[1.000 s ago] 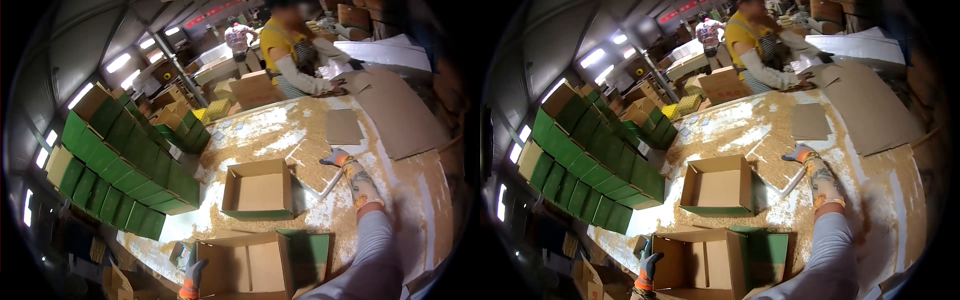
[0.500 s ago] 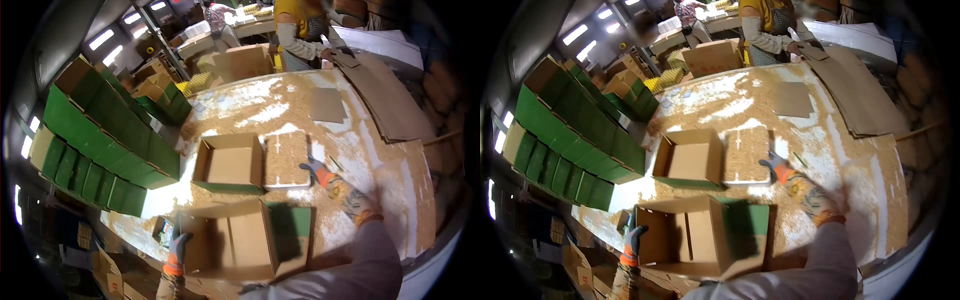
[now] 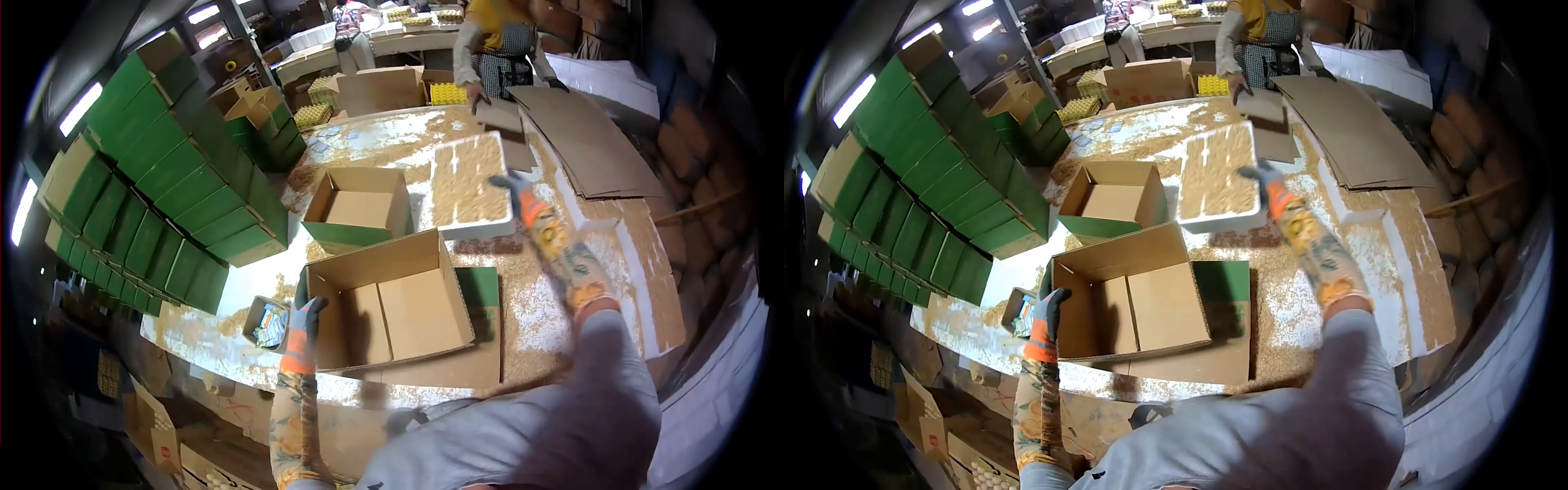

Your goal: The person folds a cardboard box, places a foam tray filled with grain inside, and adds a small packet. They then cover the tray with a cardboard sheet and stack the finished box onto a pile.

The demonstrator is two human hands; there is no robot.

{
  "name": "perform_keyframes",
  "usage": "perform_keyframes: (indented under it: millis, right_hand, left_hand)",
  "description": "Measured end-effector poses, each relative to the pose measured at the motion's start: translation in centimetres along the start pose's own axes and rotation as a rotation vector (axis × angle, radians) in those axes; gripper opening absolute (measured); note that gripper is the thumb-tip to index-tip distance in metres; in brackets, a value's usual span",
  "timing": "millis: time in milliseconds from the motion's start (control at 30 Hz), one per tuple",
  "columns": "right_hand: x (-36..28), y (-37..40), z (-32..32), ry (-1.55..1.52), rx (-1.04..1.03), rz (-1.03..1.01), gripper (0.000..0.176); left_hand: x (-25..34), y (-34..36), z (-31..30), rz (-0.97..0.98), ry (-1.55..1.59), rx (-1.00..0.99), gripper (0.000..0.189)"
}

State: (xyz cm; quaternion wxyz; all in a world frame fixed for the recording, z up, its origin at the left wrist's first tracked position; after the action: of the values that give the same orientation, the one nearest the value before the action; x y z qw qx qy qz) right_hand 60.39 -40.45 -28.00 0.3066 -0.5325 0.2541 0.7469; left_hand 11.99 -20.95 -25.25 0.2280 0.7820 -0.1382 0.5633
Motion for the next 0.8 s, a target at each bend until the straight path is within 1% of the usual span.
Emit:
perform_keyframes:
  millis: [67,100,133,200,233,267,300,333,367,400,433,467,500,533,567,600,633,667,700,733,767,800]
  right_hand:
    - [-7.1,2.4,2.6,-0.014,-0.149,-0.01,0.053]
    - [-9.0,3.9,3.9,-0.042,-0.196,0.172,0.051]
    - [-10.5,5.4,5.2,-0.07,-0.24,0.353,0.049]
    - [-12.7,8.3,9.3,-0.253,-0.376,0.549,0.045]
    - [-13.4,9.0,10.3,-0.104,-0.395,0.505,0.043]
    - [-13.1,6.6,9.7,0.053,-0.466,0.255,0.044]
    - [-13.1,6.9,10.5,0.217,-0.502,0.067,0.046]
    - [-12.5,8.7,12.7,0.265,-0.491,0.135,0.049]
    - [-11.8,10.5,14.8,0.312,-0.482,0.204,0.052]
    - [-12.1,13.0,18.0,0.311,-0.601,0.129,0.057]
    - [-10.9,13.6,18.7,0.318,-0.659,0.189,0.058]
    - [-9.6,13.9,19.4,0.324,-0.721,0.251,0.059]
    - [-8.6,15.2,20.5,0.363,-0.799,0.374,0.059]
    - [-7.5,16.6,21.4,0.402,-0.875,0.502,0.06]
    - [-6.1,17.0,21.8,0.574,-0.938,0.526,0.068]
    - [-4.9,17.4,22.5,0.747,-1.041,0.477,0.068]
    - [-5.1,18.5,23.5,0.767,-1.093,0.465,0.067]
    - [-5.3,19.5,24.5,0.786,-1.145,0.453,0.067]
    - [-4.8,18.7,24.4,0.851,-1.103,0.385,0.066]
    - [-4.3,17.7,23.8,0.912,-1.063,0.311,0.065]
    - [-3.6,17.2,23.8,0.86,-1.073,0.32,0.069]
    - [-2.6,17.3,24.2,0.861,-1.107,0.334,0.069]
  left_hand:
    - [1.7,-0.4,1.4,0.304,0.157,-0.128,0.059]
    - [2.8,0.0,2.5,0.302,0.138,-0.218,0.064]
    - [3.1,-0.1,3.3,0.301,0.144,-0.219,0.064]
    - [2.9,-0.8,5.3,0.283,0.124,-0.255,0.061]
    - [2.9,-1.3,6.0,0.289,0.131,-0.258,0.061]
    - [2.9,-1.7,6.7,0.319,0.142,-0.29,0.06]
    - [3.0,-2.0,7.1,0.35,0.153,-0.321,0.058]
    - [2.9,-2.2,6.9,0.355,0.16,-0.318,0.058]
    - [2.5,-2.5,6.7,0.317,0.267,-0.322,0.056]
    - [2.1,-2.8,6.4,0.277,0.376,-0.321,0.054]
    - [1.5,-3.4,5.9,0.275,0.389,-0.305,0.054]
    - [1.7,-3.8,5.3,0.422,0.246,-0.297,0.053]
    - [2.1,-3.8,4.5,0.562,0.098,-0.284,0.052]
    - [2.3,-3.6,5.0,0.473,0.214,-0.276,0.052]
    - [2.5,-3.3,5.4,0.388,0.334,-0.259,0.052]
    - [1.7,-4.1,5.9,0.267,0.421,-0.263,0.052]
    - [2.6,-3.6,6.3,0.259,0.427,-0.247,0.052]
    - [3.0,-2.9,6.7,0.188,0.472,-0.248,0.052]
    - [2.6,-2.4,6.6,0.107,0.521,-0.232,0.051]
    - [1.9,-3.7,7.1,0.188,0.582,-0.239,0.052]
    - [1.7,-3.8,7.0,0.186,0.531,-0.242,0.049]
    - [1.6,-3.9,6.8,0.185,0.48,-0.246,0.046]
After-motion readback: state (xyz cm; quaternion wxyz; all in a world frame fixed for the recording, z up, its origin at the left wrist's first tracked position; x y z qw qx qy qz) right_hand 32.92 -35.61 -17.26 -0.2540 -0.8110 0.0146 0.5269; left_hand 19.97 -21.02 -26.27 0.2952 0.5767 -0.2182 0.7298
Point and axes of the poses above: each hand's wrist, its own y-axis away from the middle knuckle, its own z-axis out of the palm, x = y × z, the point moved 9 cm from there along -y, towards the middle knuckle
